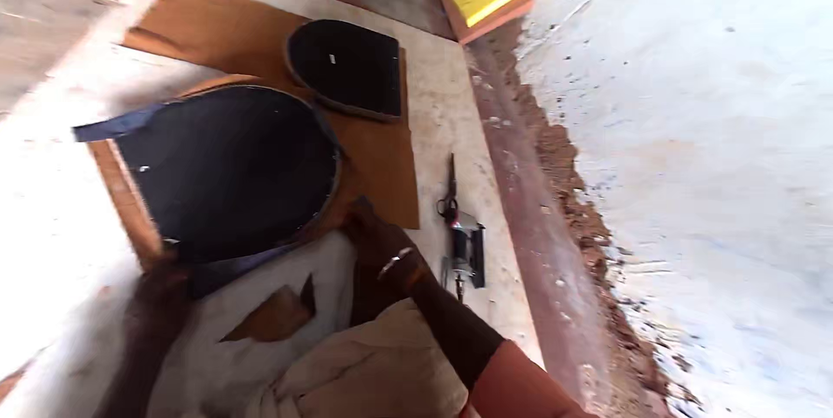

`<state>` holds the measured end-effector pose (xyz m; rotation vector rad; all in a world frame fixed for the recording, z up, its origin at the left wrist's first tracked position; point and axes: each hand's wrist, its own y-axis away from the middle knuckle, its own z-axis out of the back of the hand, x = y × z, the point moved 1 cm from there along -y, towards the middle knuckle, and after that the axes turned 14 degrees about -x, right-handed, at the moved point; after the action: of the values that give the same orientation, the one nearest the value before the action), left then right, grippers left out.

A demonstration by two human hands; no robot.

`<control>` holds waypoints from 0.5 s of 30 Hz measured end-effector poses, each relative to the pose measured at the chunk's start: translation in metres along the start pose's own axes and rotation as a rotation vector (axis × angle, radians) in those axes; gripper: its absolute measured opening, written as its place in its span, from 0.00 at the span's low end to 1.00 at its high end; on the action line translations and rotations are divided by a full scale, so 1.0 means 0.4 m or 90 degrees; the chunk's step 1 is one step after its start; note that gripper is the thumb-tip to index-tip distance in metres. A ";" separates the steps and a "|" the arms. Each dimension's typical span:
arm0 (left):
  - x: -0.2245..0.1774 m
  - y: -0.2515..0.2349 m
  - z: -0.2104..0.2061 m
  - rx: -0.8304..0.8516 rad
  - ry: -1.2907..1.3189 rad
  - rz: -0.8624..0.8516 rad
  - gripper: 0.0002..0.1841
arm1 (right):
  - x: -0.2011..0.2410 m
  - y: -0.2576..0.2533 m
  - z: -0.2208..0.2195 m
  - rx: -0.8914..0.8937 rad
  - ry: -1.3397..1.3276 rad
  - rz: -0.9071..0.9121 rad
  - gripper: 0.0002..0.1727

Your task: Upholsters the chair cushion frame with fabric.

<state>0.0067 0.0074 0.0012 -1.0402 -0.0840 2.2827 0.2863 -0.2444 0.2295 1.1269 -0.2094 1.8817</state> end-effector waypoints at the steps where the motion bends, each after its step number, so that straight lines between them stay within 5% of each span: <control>1: -0.006 -0.001 0.001 0.000 -0.008 0.021 0.20 | -0.104 0.001 0.073 -0.138 0.057 -0.024 0.17; 3: -0.024 -0.006 0.000 -0.010 -0.015 0.048 0.18 | -0.380 -0.016 0.193 -0.306 0.235 -0.115 0.23; 5: -0.036 -0.013 -0.001 -0.008 -0.024 0.053 0.18 | -0.626 -0.011 0.256 -0.356 0.351 -0.202 0.31; 7: -0.052 -0.021 0.010 0.027 -0.041 0.057 0.22 | -0.737 0.017 0.254 -0.395 0.368 -0.262 0.43; 12: -0.024 0.006 0.028 0.033 -0.157 0.036 0.18 | -0.742 0.007 0.263 -0.318 0.448 -0.227 0.38; 15: -0.014 -0.008 0.028 0.056 -0.150 0.115 0.23 | -0.684 -0.017 0.348 -0.446 0.337 -0.331 0.34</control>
<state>0.0031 0.0089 0.0137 -0.7569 0.0139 2.5415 0.4255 -0.4833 0.0958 0.1620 -0.2206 1.3930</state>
